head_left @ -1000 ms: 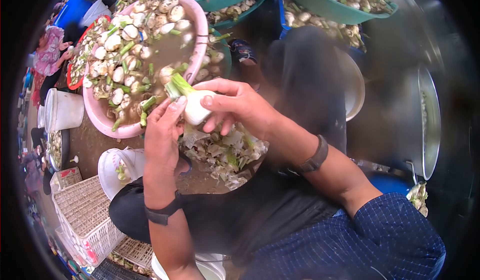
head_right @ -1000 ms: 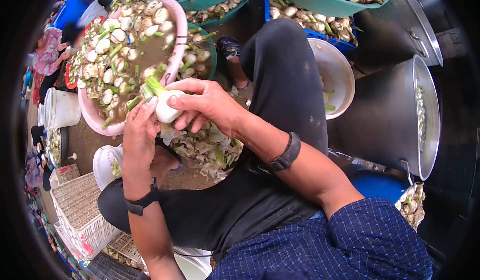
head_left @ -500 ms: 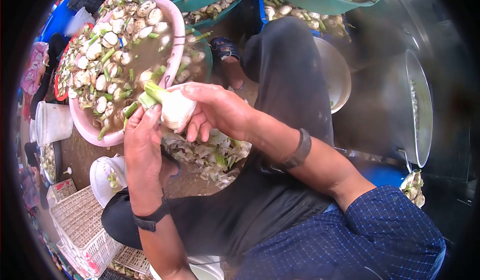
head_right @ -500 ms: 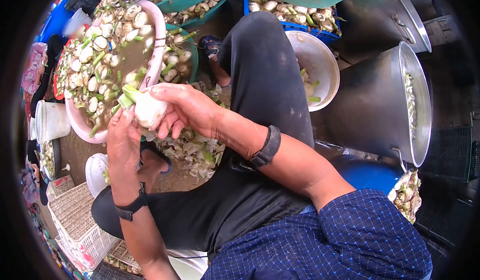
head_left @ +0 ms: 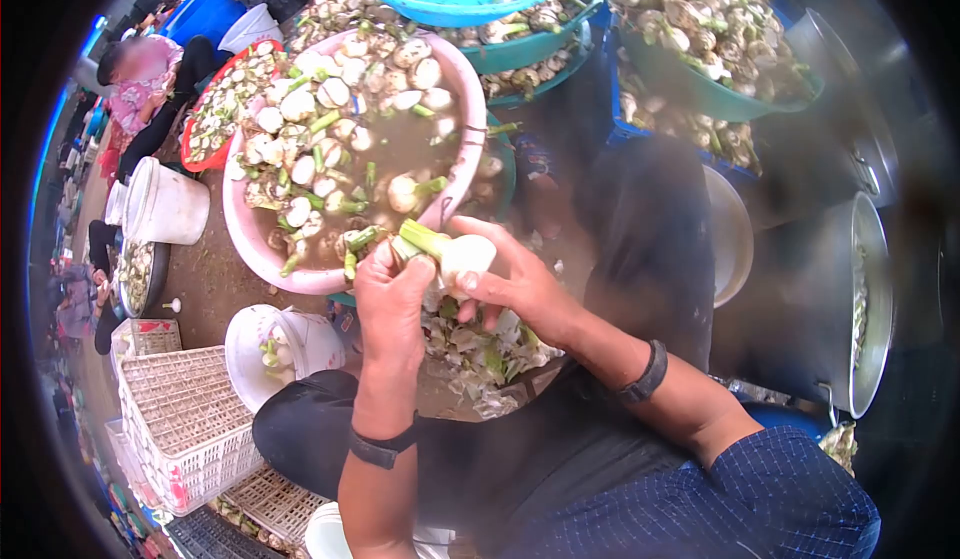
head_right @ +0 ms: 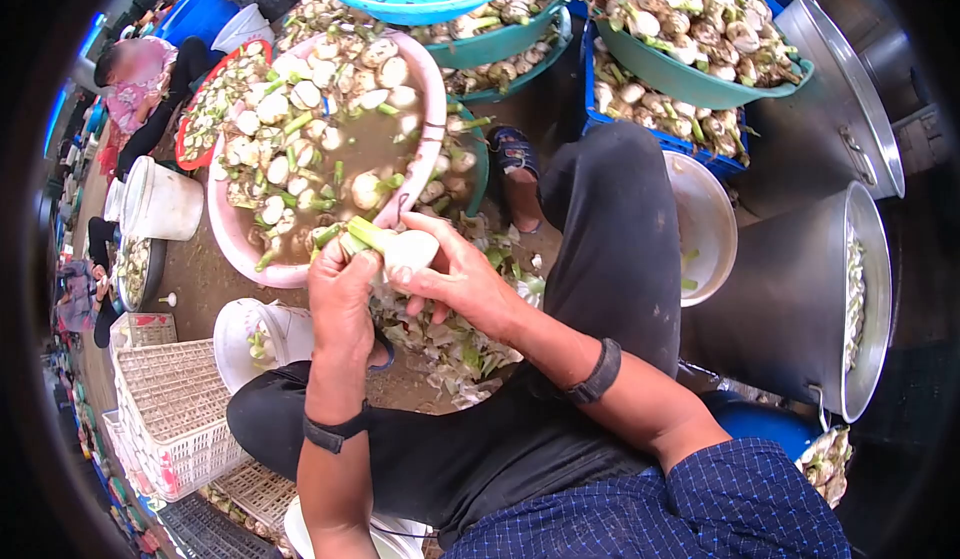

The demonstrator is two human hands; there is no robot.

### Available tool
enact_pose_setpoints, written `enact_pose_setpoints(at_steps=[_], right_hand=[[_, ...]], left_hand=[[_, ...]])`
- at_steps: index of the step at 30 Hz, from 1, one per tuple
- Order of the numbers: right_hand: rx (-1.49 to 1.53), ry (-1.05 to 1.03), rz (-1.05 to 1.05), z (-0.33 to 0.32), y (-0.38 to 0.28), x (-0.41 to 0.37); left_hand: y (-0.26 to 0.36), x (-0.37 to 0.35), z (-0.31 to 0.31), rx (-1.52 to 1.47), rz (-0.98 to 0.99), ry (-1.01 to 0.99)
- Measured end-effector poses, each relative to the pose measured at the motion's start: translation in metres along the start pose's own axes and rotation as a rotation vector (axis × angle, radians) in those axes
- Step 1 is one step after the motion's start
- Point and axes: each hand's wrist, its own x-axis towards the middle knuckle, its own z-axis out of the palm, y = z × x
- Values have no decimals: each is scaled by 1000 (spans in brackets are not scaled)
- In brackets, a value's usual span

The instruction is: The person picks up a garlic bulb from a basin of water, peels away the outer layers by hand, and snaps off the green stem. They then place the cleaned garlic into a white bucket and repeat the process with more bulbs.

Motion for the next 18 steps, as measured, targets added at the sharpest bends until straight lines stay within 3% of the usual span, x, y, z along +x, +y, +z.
enact_pose_setpoints(at_steps=[2, 5, 14, 17, 18], right_hand=[[-54, 105, -70, 0, 8, 3], [71, 92, -4, 0, 6, 3], [584, -42, 194, -17, 18, 9], [841, -215, 265, -20, 5, 6], [796, -191, 277, -21, 4, 5]], left_hand=[[-5, 3, -3, -1, 3, 0], [-4, 3, -5, -13, -12, -14], [-15, 5, -15, -127, -141, -113], [-7, 1, -4, -208, -156, -132], [-4, -1, 0, -239, -150, -137]])
